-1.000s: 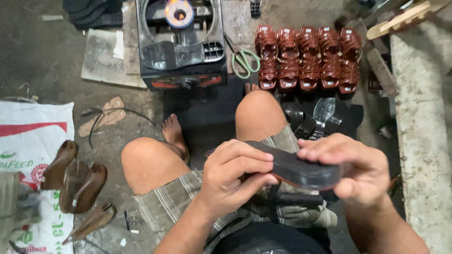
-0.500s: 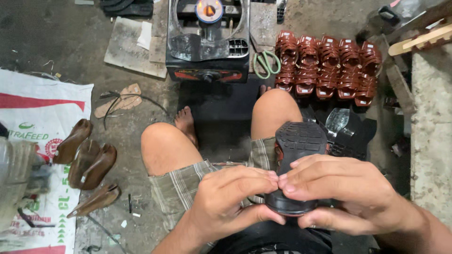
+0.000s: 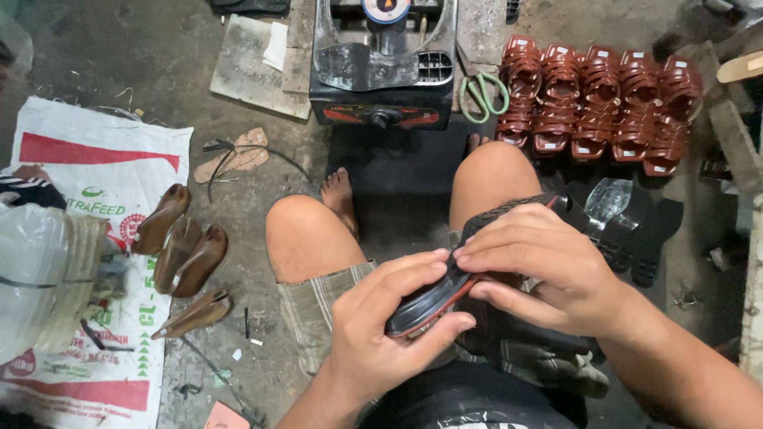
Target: The person assembles brown sandals by attaching black soles to the upper straps. They use a gas stove to heat the sole, then press it onto the sandal upper. The person also uses scissors to trim excess material from the sole. The finished sandals are placed in a pile nearby.
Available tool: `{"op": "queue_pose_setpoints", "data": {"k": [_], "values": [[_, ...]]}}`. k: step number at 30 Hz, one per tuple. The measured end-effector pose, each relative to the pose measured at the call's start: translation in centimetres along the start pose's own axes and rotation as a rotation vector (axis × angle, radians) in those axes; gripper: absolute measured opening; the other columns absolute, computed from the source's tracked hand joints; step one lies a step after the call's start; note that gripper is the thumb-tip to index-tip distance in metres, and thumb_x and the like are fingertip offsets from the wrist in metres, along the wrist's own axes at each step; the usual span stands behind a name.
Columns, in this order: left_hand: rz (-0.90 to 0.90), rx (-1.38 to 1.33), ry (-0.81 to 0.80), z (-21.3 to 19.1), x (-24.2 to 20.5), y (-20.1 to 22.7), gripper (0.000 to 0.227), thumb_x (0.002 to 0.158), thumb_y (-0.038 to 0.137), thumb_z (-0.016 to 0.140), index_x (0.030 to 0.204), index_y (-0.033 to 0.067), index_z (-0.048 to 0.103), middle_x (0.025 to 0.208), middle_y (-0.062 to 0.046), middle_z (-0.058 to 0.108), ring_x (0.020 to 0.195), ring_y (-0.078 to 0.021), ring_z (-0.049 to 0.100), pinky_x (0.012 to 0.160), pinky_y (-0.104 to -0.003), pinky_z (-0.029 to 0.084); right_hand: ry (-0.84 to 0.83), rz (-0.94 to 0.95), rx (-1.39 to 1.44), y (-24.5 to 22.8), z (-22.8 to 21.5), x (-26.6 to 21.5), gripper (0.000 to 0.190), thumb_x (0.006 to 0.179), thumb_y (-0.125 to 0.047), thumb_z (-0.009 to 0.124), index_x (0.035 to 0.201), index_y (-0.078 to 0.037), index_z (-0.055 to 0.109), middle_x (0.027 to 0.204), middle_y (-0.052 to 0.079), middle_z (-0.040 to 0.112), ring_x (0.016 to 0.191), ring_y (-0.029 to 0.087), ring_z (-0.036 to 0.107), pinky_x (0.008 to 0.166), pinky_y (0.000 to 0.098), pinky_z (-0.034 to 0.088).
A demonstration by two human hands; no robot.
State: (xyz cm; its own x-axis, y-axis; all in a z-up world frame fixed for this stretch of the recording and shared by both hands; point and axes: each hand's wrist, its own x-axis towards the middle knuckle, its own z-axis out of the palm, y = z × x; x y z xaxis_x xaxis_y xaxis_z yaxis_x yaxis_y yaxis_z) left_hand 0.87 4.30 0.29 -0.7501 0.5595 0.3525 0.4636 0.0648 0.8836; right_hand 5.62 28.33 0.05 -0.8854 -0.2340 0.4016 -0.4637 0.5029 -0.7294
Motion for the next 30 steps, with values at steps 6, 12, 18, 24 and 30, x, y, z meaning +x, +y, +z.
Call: {"op": "queue_pose_setpoints", "data": {"k": [6, 12, 18, 24, 30], "values": [[0.052, 0.039, 0.081, 0.8, 0.1, -0.7, 0.042, 0.08, 0.016, 0.094, 0.11, 0.0032, 0.069, 0.11, -0.012, 0.077, 0.103, -0.0249, 0.08, 0.093, -0.033, 0.065, 0.001, 0.04, 0.003, -0.6, 0.8, 0.0, 0.024, 0.081, -0.014, 0.082, 0.103, -0.013, 0.073, 0.104, -0.003, 0.076, 0.102, 0.017, 0.071, 0.093, 0.0356, 0.046], [0.128, 0.041, 0.052, 0.7, 0.2, -1.2, 0.031, 0.084, 0.009, 0.084, 0.109, 0.0009, 0.068, 0.106, -0.014, 0.076, 0.099, -0.0267, 0.08, 0.091, -0.035, 0.066, -0.011, 0.049, 0.002, -0.9, 0.9, 0.0, 0.022, 0.08, -0.013, 0.082, 0.099, -0.014, 0.073, 0.103, -0.005, 0.076, 0.102, 0.015, 0.071, 0.093, 0.0342, 0.044], [0.13, -0.049, -0.008, 0.1, -0.2, -1.7, 0.026, 0.093, 0.012, 0.068, 0.114, -0.0022, 0.068, 0.111, -0.017, 0.076, 0.102, -0.0296, 0.08, 0.093, -0.036, 0.065, -0.005, 0.062, -0.01, -1.0, 1.0, 0.0, 0.023, 0.078, -0.013, 0.082, 0.099, -0.015, 0.073, 0.103, -0.006, 0.075, 0.102, 0.015, 0.071, 0.092, 0.0338, 0.043], [-0.161, -0.271, 0.118, -0.1, -1.5, -3.3, 0.041, 0.109, 0.03, 0.049, 0.125, -0.004, 0.065, 0.126, -0.02, 0.073, 0.111, -0.0295, 0.076, 0.101, -0.038, 0.06, 0.269, 0.077, -0.259, -1.9, 2.0, -1.8, 0.033, 0.075, -0.024, 0.083, 0.101, -0.01, 0.069, 0.108, 0.011, 0.07, 0.113, 0.031, 0.066, 0.11, 0.0476, 0.042], [-0.572, -1.269, 0.539, 3.6, -2.8, -7.0, 0.052, 0.107, 0.036, 0.04, 0.14, -0.0034, 0.051, 0.14, -0.019, 0.061, 0.127, -0.0254, 0.063, 0.108, -0.039, 0.052, -0.03, 0.628, 0.285, -0.1, 4.7, -4.0, 0.027, 0.087, -0.018, 0.075, 0.11, -0.003, 0.075, 0.099, 0.005, 0.08, 0.096, 0.019, 0.074, 0.086, 0.0288, 0.059]]}}
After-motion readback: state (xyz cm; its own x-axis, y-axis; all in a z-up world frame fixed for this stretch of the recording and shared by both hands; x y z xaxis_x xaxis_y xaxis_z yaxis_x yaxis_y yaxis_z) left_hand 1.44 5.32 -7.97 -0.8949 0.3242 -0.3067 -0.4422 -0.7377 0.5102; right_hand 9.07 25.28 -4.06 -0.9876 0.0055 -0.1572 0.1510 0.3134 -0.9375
